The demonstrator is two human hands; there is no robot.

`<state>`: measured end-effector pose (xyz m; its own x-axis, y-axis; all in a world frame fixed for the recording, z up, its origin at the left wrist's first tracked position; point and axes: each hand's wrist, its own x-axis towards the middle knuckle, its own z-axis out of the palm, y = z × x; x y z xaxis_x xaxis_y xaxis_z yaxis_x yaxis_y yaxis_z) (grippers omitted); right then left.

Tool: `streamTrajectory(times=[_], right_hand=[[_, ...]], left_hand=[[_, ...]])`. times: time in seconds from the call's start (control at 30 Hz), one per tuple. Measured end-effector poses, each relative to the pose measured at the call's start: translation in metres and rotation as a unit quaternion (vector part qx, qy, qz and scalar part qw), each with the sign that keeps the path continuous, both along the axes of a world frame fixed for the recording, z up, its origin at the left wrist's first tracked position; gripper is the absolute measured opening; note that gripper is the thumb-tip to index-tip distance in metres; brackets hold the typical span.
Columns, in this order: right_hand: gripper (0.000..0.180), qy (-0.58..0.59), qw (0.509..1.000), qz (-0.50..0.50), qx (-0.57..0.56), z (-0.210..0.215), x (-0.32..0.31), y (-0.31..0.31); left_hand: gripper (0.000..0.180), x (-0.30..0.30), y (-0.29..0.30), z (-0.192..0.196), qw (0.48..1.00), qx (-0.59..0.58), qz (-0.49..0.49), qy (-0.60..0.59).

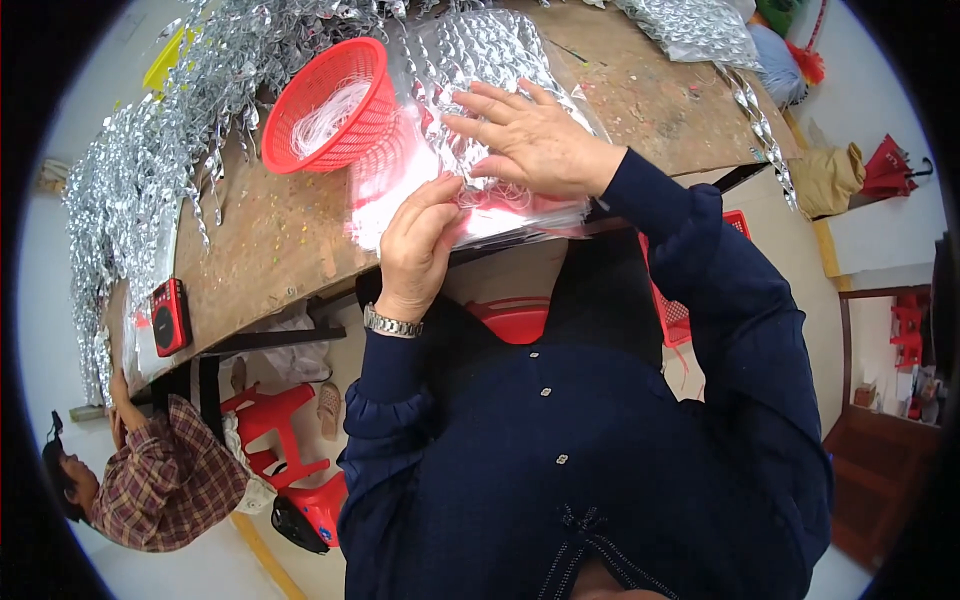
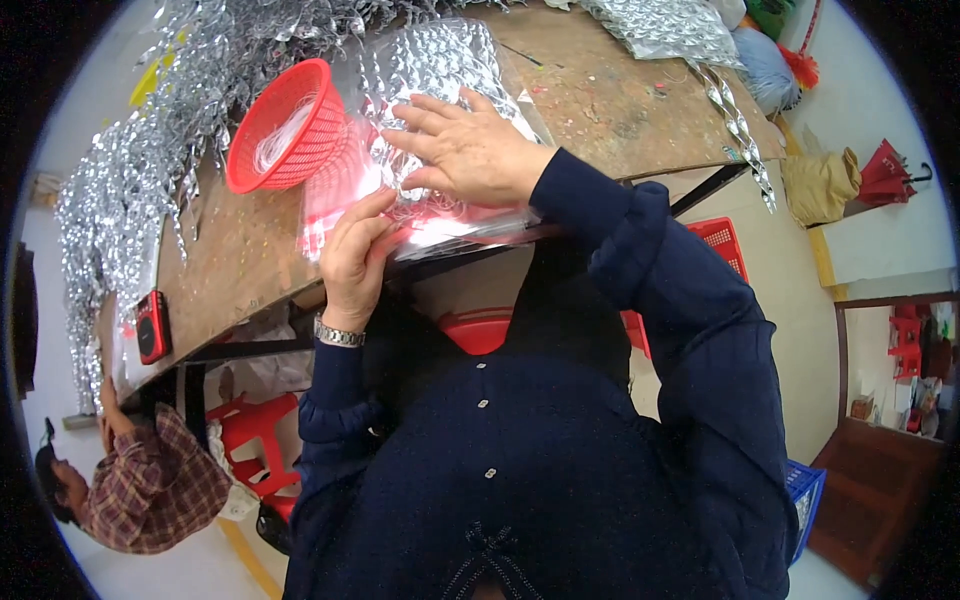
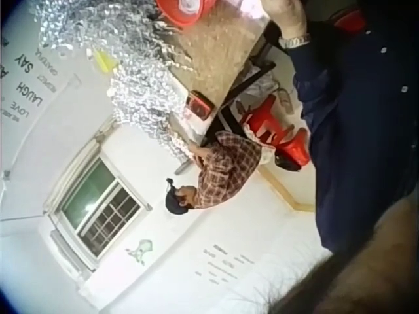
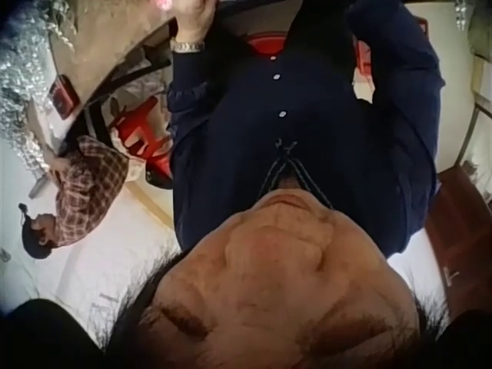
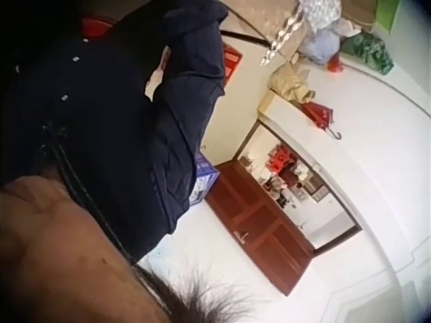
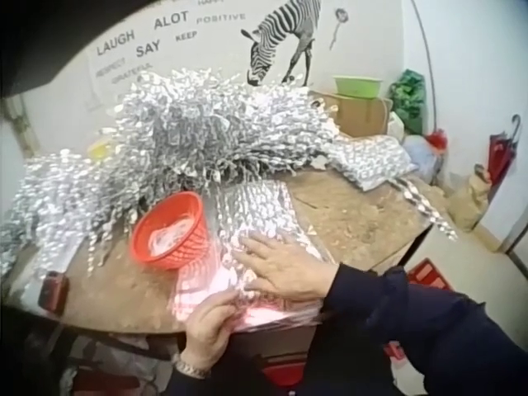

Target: Assembling and packaging decorative items into plastic bags at a workstation.

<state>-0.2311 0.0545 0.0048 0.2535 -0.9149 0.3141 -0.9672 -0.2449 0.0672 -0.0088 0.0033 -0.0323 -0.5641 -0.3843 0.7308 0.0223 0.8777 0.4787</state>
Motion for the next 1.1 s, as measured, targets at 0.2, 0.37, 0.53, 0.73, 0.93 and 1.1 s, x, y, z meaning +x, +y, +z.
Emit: streamTrajectory(times=[0.2,0.37,0.53,0.73,0.93,1.1], right_hand=[[0.051,-0.105,0.994,0.037,-0.019,0.005,0.002,0.006],[0.034,-0.278,0.954,0.091,-0.071,0.032,0.025,0.048],[0.015,-0.286,0.955,0.069,-0.034,0.03,0.047,0.075],[0.013,-0.352,0.933,0.062,-0.036,0.019,0.068,0.078],[0.011,-0.387,0.919,0.056,-0.054,0.012,0.079,0.075],[0.009,-0.43,0.9,0.039,-0.063,0.011,0.082,0.071]], left_hand=[[0.02,0.003,-0.001,0.002,1.0,0.001,-0.005,0.011],[0.025,0.009,0.002,0.001,1.0,-0.015,-0.005,0.023],[0.027,0.01,0.005,0.0,0.998,-0.032,0.018,0.044],[0.024,0.012,0.005,-0.003,0.998,-0.05,0.014,0.042],[0.022,0.012,0.004,-0.004,0.998,-0.052,0.001,0.045],[0.022,0.012,0.003,-0.005,0.998,-0.05,-0.002,0.046]])
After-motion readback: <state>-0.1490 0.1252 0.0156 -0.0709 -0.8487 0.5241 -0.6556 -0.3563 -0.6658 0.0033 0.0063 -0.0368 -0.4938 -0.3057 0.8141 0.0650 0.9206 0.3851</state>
